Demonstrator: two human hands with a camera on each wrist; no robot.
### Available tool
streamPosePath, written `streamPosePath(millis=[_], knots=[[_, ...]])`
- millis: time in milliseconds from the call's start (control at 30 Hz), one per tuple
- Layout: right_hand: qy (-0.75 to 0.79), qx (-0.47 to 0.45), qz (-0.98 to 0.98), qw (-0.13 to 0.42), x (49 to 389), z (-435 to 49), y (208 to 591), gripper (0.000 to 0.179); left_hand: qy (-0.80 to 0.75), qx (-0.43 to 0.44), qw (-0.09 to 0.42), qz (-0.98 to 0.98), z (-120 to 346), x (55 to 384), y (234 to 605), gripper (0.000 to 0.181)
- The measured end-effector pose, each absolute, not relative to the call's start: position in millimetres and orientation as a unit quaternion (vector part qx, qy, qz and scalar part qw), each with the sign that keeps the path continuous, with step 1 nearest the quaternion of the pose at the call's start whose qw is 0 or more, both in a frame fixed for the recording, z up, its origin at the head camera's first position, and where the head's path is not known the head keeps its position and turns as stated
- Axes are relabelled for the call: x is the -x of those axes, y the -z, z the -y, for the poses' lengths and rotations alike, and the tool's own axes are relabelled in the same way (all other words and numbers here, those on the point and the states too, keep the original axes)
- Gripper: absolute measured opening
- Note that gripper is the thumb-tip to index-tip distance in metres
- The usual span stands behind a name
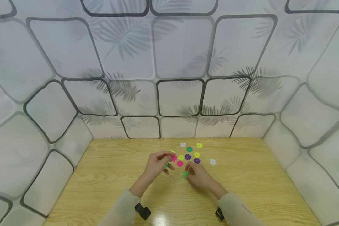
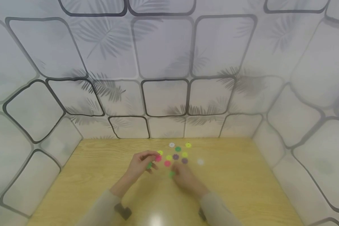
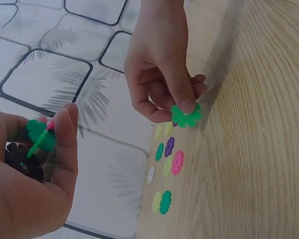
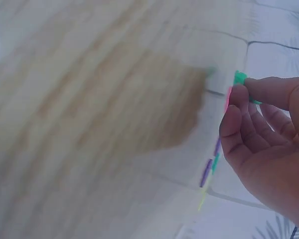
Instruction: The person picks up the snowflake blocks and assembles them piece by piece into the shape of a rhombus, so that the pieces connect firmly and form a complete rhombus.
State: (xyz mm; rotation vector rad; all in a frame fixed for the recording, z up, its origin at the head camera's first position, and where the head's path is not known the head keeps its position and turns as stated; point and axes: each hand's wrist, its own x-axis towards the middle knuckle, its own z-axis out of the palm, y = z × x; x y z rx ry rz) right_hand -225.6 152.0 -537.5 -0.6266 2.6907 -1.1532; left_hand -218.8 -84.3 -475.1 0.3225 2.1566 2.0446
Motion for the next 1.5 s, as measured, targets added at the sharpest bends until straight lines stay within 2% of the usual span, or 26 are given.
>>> streamPosePath(millis=[233, 500, 1000, 1500], knots=[[0.398, 0.191, -0.897, 0.038, 229, -156, 526, 0.015, -0.651, -0.129, 0.062, -0.746, 86, 218, 474, 0.029], [0.471, 0.213, -0.856, 0.012, 224, -160, 496, 0.016, -0.638, -0.148, 0.055, -0.754, 87, 217, 473, 0.04], [0.503, 0.237, -0.829, -0.051, 227, -155, 486, 0.014, -0.651, -0.162, 0.067, -0.739, 86, 219, 476, 0.044], [0.507, 0.243, -0.826, -0.051, 224, -147, 476, 0.011, -0.652, -0.155, 0.085, -0.738, 84, 219, 475, 0.048]])
